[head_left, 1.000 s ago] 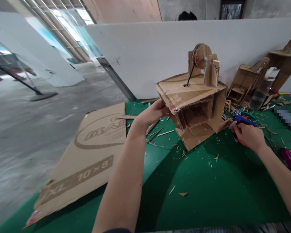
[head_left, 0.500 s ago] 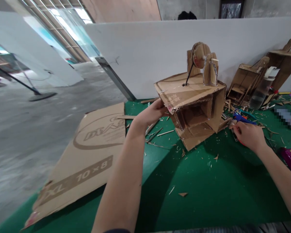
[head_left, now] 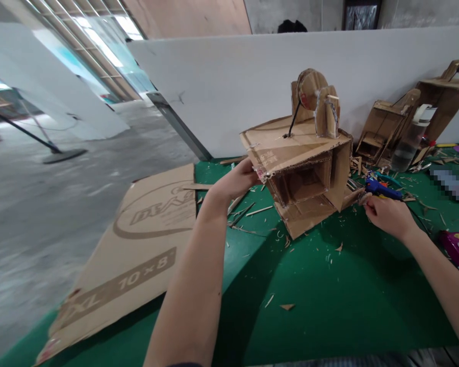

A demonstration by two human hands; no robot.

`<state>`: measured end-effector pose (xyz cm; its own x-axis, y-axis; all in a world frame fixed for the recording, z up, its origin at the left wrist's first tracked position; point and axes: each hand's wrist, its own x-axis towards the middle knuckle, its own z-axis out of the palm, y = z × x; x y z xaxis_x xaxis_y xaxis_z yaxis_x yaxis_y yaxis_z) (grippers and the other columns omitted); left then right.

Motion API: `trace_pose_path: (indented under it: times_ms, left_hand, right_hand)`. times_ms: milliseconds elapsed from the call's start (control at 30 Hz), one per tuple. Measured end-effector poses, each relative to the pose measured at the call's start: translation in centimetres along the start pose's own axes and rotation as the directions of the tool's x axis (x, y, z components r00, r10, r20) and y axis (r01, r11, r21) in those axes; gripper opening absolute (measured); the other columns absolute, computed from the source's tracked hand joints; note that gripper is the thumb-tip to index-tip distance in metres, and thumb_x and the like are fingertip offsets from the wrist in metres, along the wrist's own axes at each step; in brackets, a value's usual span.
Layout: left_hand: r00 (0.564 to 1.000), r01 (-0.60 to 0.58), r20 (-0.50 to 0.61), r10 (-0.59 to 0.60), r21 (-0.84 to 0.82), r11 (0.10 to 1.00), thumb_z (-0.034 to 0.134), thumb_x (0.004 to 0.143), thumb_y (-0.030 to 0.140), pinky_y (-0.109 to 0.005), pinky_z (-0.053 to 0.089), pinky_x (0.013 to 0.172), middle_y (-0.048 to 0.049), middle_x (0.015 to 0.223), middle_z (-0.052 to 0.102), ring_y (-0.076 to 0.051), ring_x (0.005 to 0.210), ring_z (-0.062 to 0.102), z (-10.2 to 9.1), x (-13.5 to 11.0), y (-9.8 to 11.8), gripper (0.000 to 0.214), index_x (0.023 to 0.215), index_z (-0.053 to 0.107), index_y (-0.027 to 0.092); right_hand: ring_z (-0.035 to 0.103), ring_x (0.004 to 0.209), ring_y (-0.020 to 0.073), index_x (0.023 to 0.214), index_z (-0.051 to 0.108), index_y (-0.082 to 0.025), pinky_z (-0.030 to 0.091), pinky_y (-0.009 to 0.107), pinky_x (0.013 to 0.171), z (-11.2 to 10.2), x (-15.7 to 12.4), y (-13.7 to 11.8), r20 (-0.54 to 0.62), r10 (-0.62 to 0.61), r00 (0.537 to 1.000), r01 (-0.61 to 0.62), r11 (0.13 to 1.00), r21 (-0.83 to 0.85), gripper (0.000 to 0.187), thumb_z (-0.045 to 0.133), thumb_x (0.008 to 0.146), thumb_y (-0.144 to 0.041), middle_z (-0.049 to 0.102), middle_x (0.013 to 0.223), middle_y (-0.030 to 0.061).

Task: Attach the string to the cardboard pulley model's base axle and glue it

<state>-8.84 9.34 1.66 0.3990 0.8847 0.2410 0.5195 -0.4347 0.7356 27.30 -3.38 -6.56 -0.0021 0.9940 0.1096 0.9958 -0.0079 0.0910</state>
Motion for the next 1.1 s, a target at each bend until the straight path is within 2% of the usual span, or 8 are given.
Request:
trace_pose_path:
  times_ms: [100, 300, 400, 567, 667, 867, 1000, 1100]
  left_hand:
    - [0.999, -0.040, 0.014, 0.040, -0.052, 0.998, 0.065, 0.065, 0.066, -0.037, 0.054, 0.093, -0.0107, 0.099, 0.072, -0.031, 0.110, 0.061, 0.2, 0.0, 0.2, 0.064, 0.106, 0.065, 0.017]
    - [1.000, -0.016, 0.007, 0.016, -0.068, 0.998, 0.067, 0.063, 0.066, -0.037, 0.053, 0.092, -0.0110, 0.102, 0.073, -0.029, 0.106, 0.064, 0.4, 0.2, -0.3, 0.068, 0.111, 0.064, 0.017]
    - [0.999, -0.035, 0.005, 0.035, -0.061, 0.998, 0.067, 0.063, 0.064, -0.037, 0.053, 0.092, -0.0106, 0.102, 0.074, -0.028, 0.105, 0.064, 0.4, 0.3, -0.6, 0.068, 0.113, 0.063, 0.017]
    - [0.999, -0.041, 0.005, 0.041, -0.082, 0.996, 0.066, 0.066, 0.060, -0.036, 0.055, 0.088, -0.0114, 0.099, 0.074, -0.027, 0.102, 0.065, 0.4, 0.5, -1.1, 0.064, 0.112, 0.064, 0.016]
    - [0.999, -0.035, -0.003, 0.035, -0.065, 0.997, 0.064, 0.067, 0.060, -0.036, 0.055, 0.089, -0.0104, 0.100, 0.074, -0.027, 0.104, 0.063, 0.4, 0.4, -1.1, 0.060, 0.110, 0.065, 0.017]
    - [0.998, -0.044, -0.041, 0.042, -0.029, 0.999, 0.062, 0.068, 0.063, -0.038, 0.053, 0.093, -0.0105, 0.099, 0.072, -0.031, 0.119, 0.056, 0.4, 0.3, -0.7, 0.055, 0.100, 0.066, 0.018]
    - [0.997, -0.067, -0.034, 0.065, -0.048, 0.997, 0.064, 0.068, 0.059, -0.038, 0.052, 0.096, -0.0100, 0.100, 0.073, -0.028, 0.110, 0.061, 0.4, 0.3, -1.0, 0.054, 0.103, 0.065, 0.018]
    - [0.998, -0.054, -0.013, 0.053, -0.089, 0.995, 0.067, 0.067, 0.057, -0.038, 0.053, 0.094, -0.0105, 0.103, 0.073, -0.027, 0.103, 0.065, 0.3, 0.5, -1.5, 0.057, 0.108, 0.063, 0.018]
  right_hand:
    - [0.066, 0.070, 0.0207, 0.094, 0.064, -0.020, 0.022, 0.027, 0.052, 0.1, 0.0, 0.0, -0.001, -0.006, 1.000, 0.006, 1.000, 0.004, 0.030, 0.037, 0.095, -0.033, 0.072, 0.081, 0.0062]
    - [0.067, 0.071, 0.0204, 0.104, 0.065, -0.018, 0.027, 0.028, 0.052, 0.0, -0.1, -0.1, -0.017, -0.091, 0.996, 0.092, 0.996, 0.012, 0.037, 0.033, 0.097, -0.033, 0.073, 0.089, 0.0100]
    - [0.066, 0.069, 0.0195, 0.100, 0.066, -0.018, 0.028, 0.028, 0.052, 0.0, -0.2, -0.1, -0.039, -0.093, 0.995, 0.094, 0.995, 0.024, 0.037, 0.033, 0.097, -0.034, 0.074, 0.086, 0.0101]
    - [0.061, 0.058, 0.0191, 0.089, 0.069, -0.021, 0.021, 0.027, 0.051, -0.3, -0.2, 0.1, -0.157, 0.066, 0.985, -0.064, 0.998, 0.016, 0.045, 0.030, 0.098, -0.044, 0.070, 0.070, 0.0069]
    - [0.059, 0.054, 0.0188, 0.077, 0.066, -0.020, 0.020, 0.028, 0.050, -0.5, -0.2, 0.3, -0.172, 0.121, 0.978, -0.120, 0.993, 0.016, 0.049, 0.030, 0.098, -0.047, 0.068, 0.066, 0.0074]
    - [0.059, 0.055, 0.0182, 0.082, 0.065, -0.020, 0.020, 0.028, 0.050, -0.3, -0.1, 0.6, -0.151, 0.058, 0.987, -0.050, 0.997, 0.060, 0.043, 0.031, 0.098, -0.041, 0.069, 0.068, 0.0061]
    - [0.061, 0.061, 0.0175, 0.087, 0.065, -0.021, 0.020, 0.027, 0.051, -0.2, -0.2, 0.2, -0.072, -0.085, 0.994, 0.091, 0.992, 0.083, 0.032, 0.038, 0.095, -0.037, 0.071, 0.074, 0.0046]
    - [0.062, 0.063, 0.0175, 0.082, 0.062, -0.020, 0.019, 0.027, 0.052, -0.3, -0.2, -0.1, -0.042, -0.099, 0.994, 0.102, 0.993, 0.062, 0.031, 0.039, 0.094, -0.036, 0.071, 0.074, 0.0046]
